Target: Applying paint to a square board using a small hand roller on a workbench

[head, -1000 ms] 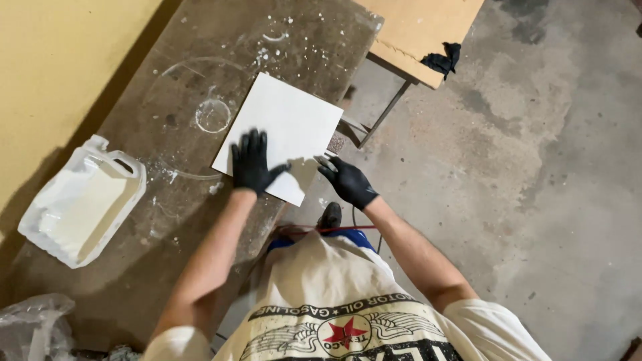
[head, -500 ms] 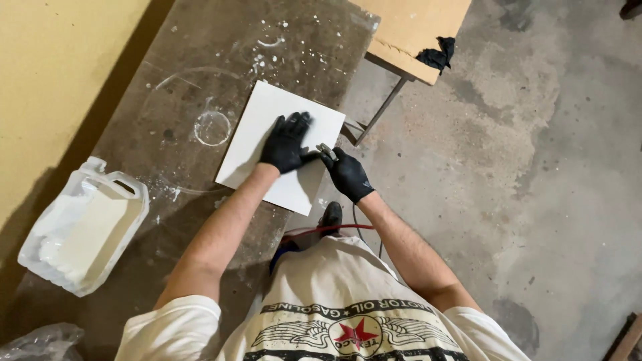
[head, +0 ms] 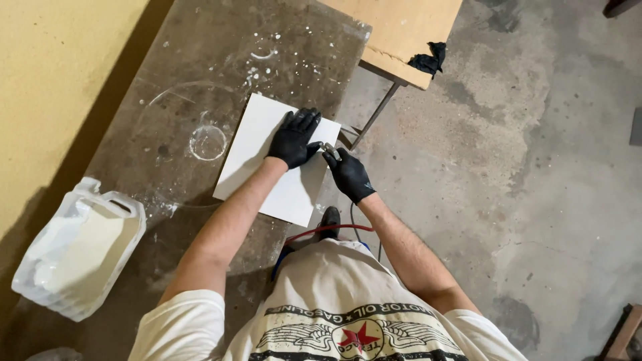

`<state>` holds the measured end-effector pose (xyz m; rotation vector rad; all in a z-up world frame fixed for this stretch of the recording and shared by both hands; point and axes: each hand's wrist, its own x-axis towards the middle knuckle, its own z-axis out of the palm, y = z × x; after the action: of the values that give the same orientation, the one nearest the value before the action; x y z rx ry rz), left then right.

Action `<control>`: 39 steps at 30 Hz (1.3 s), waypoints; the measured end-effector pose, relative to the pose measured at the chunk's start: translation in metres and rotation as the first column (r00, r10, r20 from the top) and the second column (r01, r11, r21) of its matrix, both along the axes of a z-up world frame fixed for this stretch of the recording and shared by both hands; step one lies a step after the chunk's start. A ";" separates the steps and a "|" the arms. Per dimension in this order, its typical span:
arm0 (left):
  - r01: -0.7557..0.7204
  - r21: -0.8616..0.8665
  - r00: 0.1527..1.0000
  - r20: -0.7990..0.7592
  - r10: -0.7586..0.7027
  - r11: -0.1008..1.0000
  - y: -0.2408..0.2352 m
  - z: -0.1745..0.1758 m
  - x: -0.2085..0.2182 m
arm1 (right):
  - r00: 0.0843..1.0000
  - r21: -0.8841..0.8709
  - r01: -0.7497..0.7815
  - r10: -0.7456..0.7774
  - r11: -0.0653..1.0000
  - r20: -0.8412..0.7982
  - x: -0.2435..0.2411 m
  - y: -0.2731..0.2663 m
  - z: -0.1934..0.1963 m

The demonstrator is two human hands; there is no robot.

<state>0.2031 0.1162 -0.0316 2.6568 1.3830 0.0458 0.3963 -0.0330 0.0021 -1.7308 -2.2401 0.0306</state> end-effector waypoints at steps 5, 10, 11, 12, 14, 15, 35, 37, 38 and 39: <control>-0.168 0.165 0.973 0.185 0.137 0.972 0.000 0.006 0.018 | 0.885 -0.342 0.328 -0.413 0.881 -0.215 -0.010 0.002 0.049; 0.092 0.036 0.989 0.111 -0.095 0.995 -0.011 0.009 0.048 | 0.778 -0.527 0.399 -0.581 0.750 -0.238 0.014 0.003 0.040; -0.064 0.051 0.992 0.107 0.059 0.997 -0.003 0.014 0.042 | 0.766 -0.548 0.395 -0.594 0.738 -0.248 0.018 0.004 0.034; -0.062 0.050 0.993 0.106 0.057 0.997 -0.012 0.015 0.041 | 0.764 -0.549 0.396 -0.596 0.736 -0.248 0.020 0.003 0.032; -0.006 0.044 0.993 0.118 0.001 0.999 -0.026 0.018 0.037 | 0.748 -0.592 0.401 -0.623 0.699 -0.228 0.024 0.006 0.028; -0.004 0.047 0.993 0.118 -0.001 0.999 -0.033 0.020 0.037 | 0.747 -0.590 0.402 -0.624 0.700 -0.230 0.024 0.006 0.034; -0.304 0.226 0.940 0.228 0.253 0.926 -0.104 0.016 -0.103 | 0.907 -0.489 0.172 -0.331 0.855 -0.261 -0.045 -0.049 0.067; -0.334 0.211 0.932 0.220 0.288 0.919 -0.129 0.023 -0.082 | 0.901 -0.513 0.171 -0.345 0.841 -0.264 -0.050 -0.060 0.077; -0.371 0.199 0.920 0.213 0.329 0.907 -0.142 0.028 -0.073 | 0.897 -0.534 0.164 -0.350 0.830 -0.268 -0.054 -0.066 0.082; -0.369 0.195 0.920 0.213 0.328 0.909 -0.143 0.021 -0.065 | 0.897 -0.536 0.167 -0.353 0.827 -0.266 -0.053 -0.071 0.079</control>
<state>0.1380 -0.0267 -0.0106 2.4577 1.8731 0.4989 0.3428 -0.1041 0.0815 -2.0723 -1.8003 0.8707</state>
